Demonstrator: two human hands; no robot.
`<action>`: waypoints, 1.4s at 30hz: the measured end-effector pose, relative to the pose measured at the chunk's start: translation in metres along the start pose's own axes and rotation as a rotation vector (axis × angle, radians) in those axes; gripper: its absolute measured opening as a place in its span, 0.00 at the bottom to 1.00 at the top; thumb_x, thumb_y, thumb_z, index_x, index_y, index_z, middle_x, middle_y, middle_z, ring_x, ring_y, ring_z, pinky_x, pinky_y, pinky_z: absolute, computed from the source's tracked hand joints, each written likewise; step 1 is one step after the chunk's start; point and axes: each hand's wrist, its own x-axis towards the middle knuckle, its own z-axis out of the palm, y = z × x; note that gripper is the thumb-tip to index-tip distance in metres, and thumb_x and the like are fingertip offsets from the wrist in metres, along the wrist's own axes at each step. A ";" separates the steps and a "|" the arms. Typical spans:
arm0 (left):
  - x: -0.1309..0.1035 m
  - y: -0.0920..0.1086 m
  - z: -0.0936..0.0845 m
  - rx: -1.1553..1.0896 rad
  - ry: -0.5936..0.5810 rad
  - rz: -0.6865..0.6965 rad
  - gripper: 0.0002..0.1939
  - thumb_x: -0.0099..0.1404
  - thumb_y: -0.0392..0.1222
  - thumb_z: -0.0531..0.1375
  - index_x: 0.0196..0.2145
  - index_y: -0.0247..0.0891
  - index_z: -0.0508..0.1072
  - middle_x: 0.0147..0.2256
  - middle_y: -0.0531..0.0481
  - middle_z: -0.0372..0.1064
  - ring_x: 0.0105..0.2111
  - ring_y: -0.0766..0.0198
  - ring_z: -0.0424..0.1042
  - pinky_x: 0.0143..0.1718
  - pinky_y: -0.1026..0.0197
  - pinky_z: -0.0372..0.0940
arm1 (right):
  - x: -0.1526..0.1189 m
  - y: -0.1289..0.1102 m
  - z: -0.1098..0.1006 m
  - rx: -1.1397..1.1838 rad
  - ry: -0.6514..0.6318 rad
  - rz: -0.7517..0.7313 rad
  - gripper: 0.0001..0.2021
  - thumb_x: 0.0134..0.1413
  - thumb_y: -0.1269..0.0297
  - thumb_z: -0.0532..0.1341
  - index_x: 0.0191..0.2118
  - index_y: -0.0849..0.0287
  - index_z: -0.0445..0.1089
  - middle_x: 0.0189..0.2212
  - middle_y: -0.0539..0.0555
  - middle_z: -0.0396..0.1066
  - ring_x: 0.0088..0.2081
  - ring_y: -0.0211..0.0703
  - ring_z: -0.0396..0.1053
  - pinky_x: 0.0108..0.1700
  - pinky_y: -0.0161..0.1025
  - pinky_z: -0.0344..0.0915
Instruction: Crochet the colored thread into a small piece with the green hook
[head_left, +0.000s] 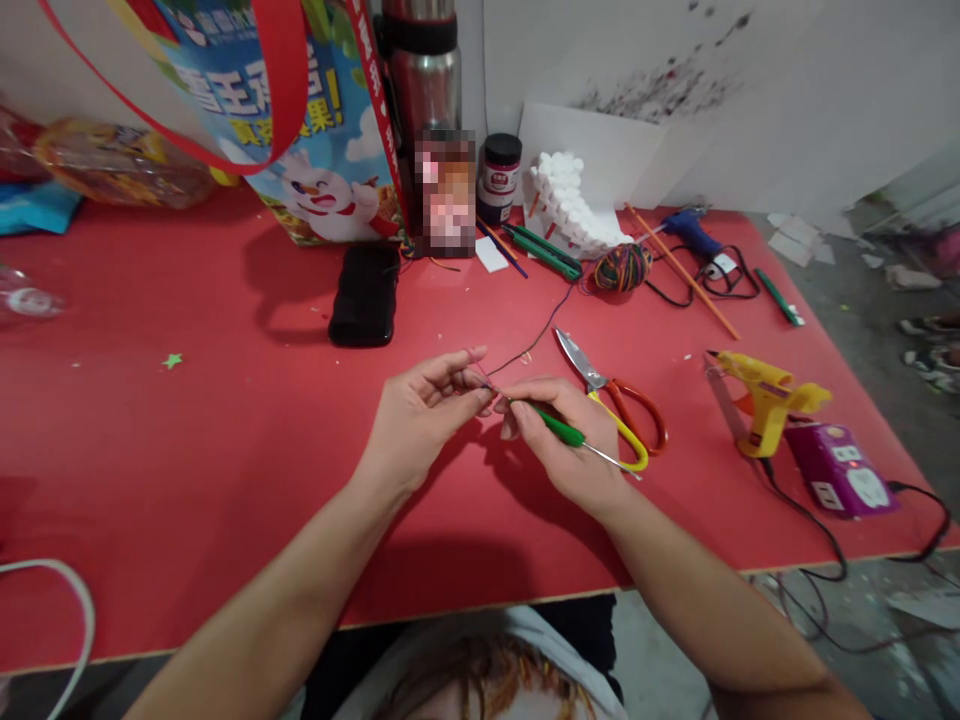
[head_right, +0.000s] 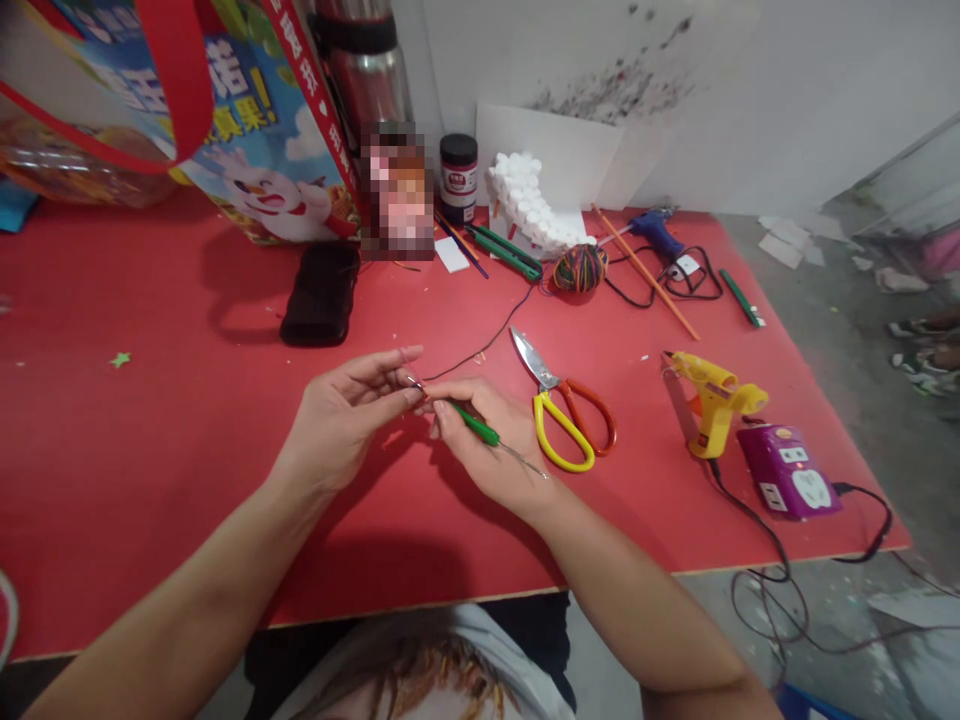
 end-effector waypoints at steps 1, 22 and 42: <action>0.000 0.000 0.000 -0.012 0.002 -0.010 0.24 0.51 0.36 0.76 0.48 0.38 0.83 0.32 0.51 0.76 0.32 0.66 0.76 0.39 0.61 0.74 | 0.000 0.000 -0.001 -0.014 -0.004 -0.013 0.10 0.70 0.62 0.61 0.52 0.53 0.74 0.41 0.53 0.80 0.35 0.39 0.79 0.40 0.39 0.78; -0.001 0.009 0.003 -0.254 0.004 -0.172 0.24 0.50 0.32 0.75 0.46 0.32 0.83 0.27 0.52 0.75 0.24 0.71 0.73 0.30 0.68 0.71 | 0.007 0.011 0.000 -0.682 -0.059 -0.694 0.19 0.68 0.73 0.60 0.62 0.60 0.66 0.45 0.60 0.80 0.47 0.47 0.78 0.49 0.42 0.76; -0.016 -0.002 0.007 0.200 0.061 0.250 0.23 0.62 0.34 0.69 0.55 0.39 0.79 0.36 0.52 0.76 0.34 0.68 0.76 0.38 0.66 0.73 | 0.001 -0.002 0.006 -0.494 0.069 -0.562 0.17 0.62 0.74 0.64 0.56 0.57 0.70 0.40 0.58 0.74 0.39 0.44 0.75 0.41 0.41 0.76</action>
